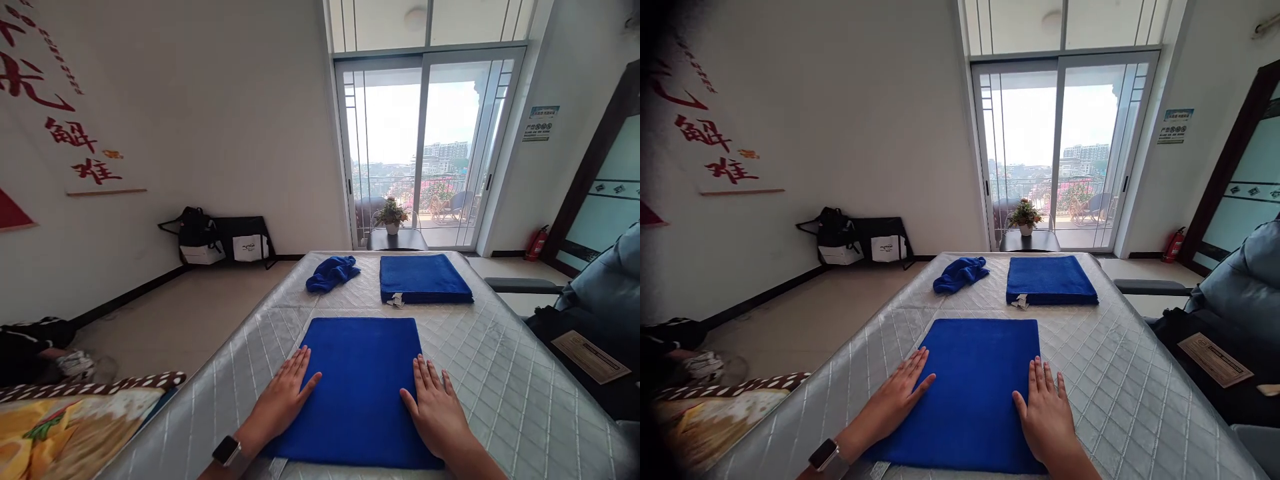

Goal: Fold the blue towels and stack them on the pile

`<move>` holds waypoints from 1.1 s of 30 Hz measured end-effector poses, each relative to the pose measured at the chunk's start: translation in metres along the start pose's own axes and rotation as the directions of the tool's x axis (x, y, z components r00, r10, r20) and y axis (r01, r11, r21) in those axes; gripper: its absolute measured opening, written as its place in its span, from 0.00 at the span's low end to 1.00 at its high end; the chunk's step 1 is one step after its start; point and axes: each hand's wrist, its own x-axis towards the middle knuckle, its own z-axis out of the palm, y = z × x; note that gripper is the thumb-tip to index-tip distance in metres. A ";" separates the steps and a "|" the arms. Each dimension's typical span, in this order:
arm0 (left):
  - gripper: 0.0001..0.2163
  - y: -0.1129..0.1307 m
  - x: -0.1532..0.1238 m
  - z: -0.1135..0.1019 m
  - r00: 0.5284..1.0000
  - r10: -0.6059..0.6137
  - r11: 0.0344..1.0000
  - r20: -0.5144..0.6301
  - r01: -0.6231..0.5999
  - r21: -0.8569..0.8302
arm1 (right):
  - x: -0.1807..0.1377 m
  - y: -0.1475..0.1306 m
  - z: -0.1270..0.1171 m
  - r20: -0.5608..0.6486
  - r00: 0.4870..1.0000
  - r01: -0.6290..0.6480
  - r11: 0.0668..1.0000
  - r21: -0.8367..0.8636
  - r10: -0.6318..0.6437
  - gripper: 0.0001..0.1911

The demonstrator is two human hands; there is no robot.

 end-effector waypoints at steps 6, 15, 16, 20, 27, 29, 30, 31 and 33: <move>0.33 0.062 -0.004 -0.023 0.992 0.115 0.993 0.048 -0.115 -0.012 | -0.001 0.001 -0.001 0.003 1.000 0.001 0.999 0.043 -0.001 0.38; 0.31 0.193 0.018 -0.007 0.828 0.561 0.817 0.004 -0.553 -0.166 | -0.003 0.000 -0.004 0.011 0.999 0.049 0.999 0.003 -0.049 0.33; 0.31 0.195 0.021 -0.004 0.832 0.555 0.820 0.006 -0.546 -0.170 | -0.003 0.000 -0.005 0.020 0.998 0.052 0.999 -0.007 -0.052 0.33; 0.31 0.181 0.026 0.008 0.847 0.532 0.838 -0.005 -0.527 -0.142 | -0.002 0.000 -0.006 0.018 1.000 0.011 1.000 -0.001 -0.011 0.34; 0.30 0.107 0.017 0.003 0.941 0.338 0.940 0.033 -0.335 -0.067 | 0.001 0.001 0.002 -0.037 0.999 0.003 0.999 0.039 -0.002 0.35; 0.31 0.080 0.011 0.000 0.968 0.245 0.969 0.053 -0.243 -0.049 | 0.001 0.001 0.002 -0.035 0.999 0.010 0.999 0.032 -0.009 0.35; 0.31 0.067 0.007 -0.001 0.978 0.200 0.980 0.058 -0.197 -0.039 | 0.001 0.001 0.003 -0.033 0.999 0.014 1.000 0.026 -0.013 0.35; 0.31 0.054 0.002 -0.002 0.986 0.159 0.987 0.059 -0.157 -0.030 | 0.001 0.002 0.003 -0.035 0.999 0.016 1.000 0.023 -0.015 0.36; 0.31 0.033 -0.008 -0.005 0.994 0.097 0.995 0.048 -0.097 -0.017 | 0.001 0.002 0.005 -0.048 0.999 0.013 1.000 0.020 -0.012 0.36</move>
